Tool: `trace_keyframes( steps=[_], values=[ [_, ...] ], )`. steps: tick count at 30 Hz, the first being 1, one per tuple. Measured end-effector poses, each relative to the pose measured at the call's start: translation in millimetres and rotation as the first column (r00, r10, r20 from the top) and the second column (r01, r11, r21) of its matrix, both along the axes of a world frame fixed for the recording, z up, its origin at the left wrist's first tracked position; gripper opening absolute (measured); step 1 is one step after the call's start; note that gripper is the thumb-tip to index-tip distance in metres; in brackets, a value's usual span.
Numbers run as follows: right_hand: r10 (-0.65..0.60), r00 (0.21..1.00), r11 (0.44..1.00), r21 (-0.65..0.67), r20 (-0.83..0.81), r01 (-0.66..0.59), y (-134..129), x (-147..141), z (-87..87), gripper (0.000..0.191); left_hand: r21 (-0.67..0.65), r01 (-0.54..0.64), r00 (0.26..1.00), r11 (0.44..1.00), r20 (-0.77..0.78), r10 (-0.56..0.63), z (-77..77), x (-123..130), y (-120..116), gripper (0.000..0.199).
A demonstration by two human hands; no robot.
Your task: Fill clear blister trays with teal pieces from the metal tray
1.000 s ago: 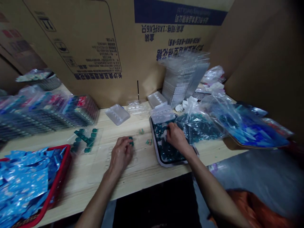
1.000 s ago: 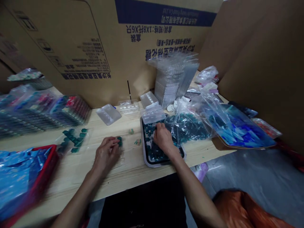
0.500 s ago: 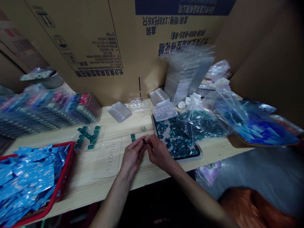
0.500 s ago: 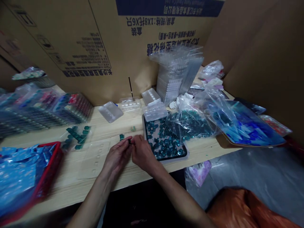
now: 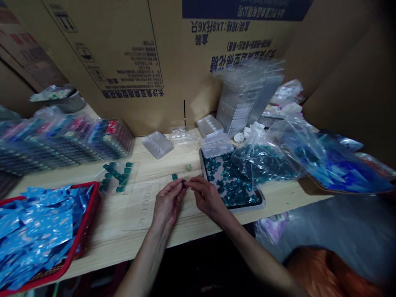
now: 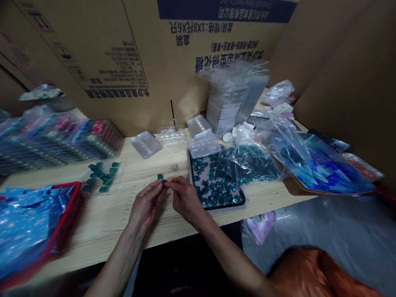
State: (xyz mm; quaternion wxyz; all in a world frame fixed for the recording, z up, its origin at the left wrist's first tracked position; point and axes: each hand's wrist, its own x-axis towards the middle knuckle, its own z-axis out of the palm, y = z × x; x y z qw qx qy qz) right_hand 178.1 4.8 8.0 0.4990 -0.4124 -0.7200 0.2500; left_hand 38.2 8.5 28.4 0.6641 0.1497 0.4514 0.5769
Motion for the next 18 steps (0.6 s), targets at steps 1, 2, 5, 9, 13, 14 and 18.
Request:
trace_keyframes(
  steps=[1,2,5,9,13,14,18],
  values=[
    [-0.003,1.0,1.0,-0.003,-0.017,0.003,-1,-3,-0.9,0.046,0.015,-0.007,1.0,1.0,-0.011,0.008,-0.8,1,-1,0.023],
    [-0.006,0.999,1.0,-0.011,-0.035,0.005,-1,-6,-1.6,0.046,0.034,-0.008,1.0,0.999,-0.026,0.009,-1.8,2,-1,0.025],
    [0.014,0.998,0.996,-0.093,-0.063,-0.02,-1,-6,-1.9,0.041,0.095,0.02,0.995,0.995,-0.102,-0.01,-4.5,1,-2,0.034],
    [-0.031,0.975,0.961,-0.263,0.221,0.09,0,28,3.1,0.042,0.169,0.048,0.949,0.984,-0.315,0.007,-3.4,-28,7,0.041],
    [-0.124,0.575,0.877,-0.182,0.809,0.445,-1,74,10.0,0.033,0.253,0.222,0.644,0.942,-0.763,0.053,-5.2,-70,21,0.023],
    [-0.099,0.477,0.865,-0.161,0.874,0.474,-1,80,10.6,0.03,0.272,0.308,0.528,0.912,-0.846,0.074,-7.6,-75,25,0.016],
    [-0.046,0.372,0.867,-0.148,0.927,0.475,2,85,6.7,0.024,0.261,0.617,0.168,0.743,-0.965,0.199,-21.4,-71,36,0.016]
  ],
)
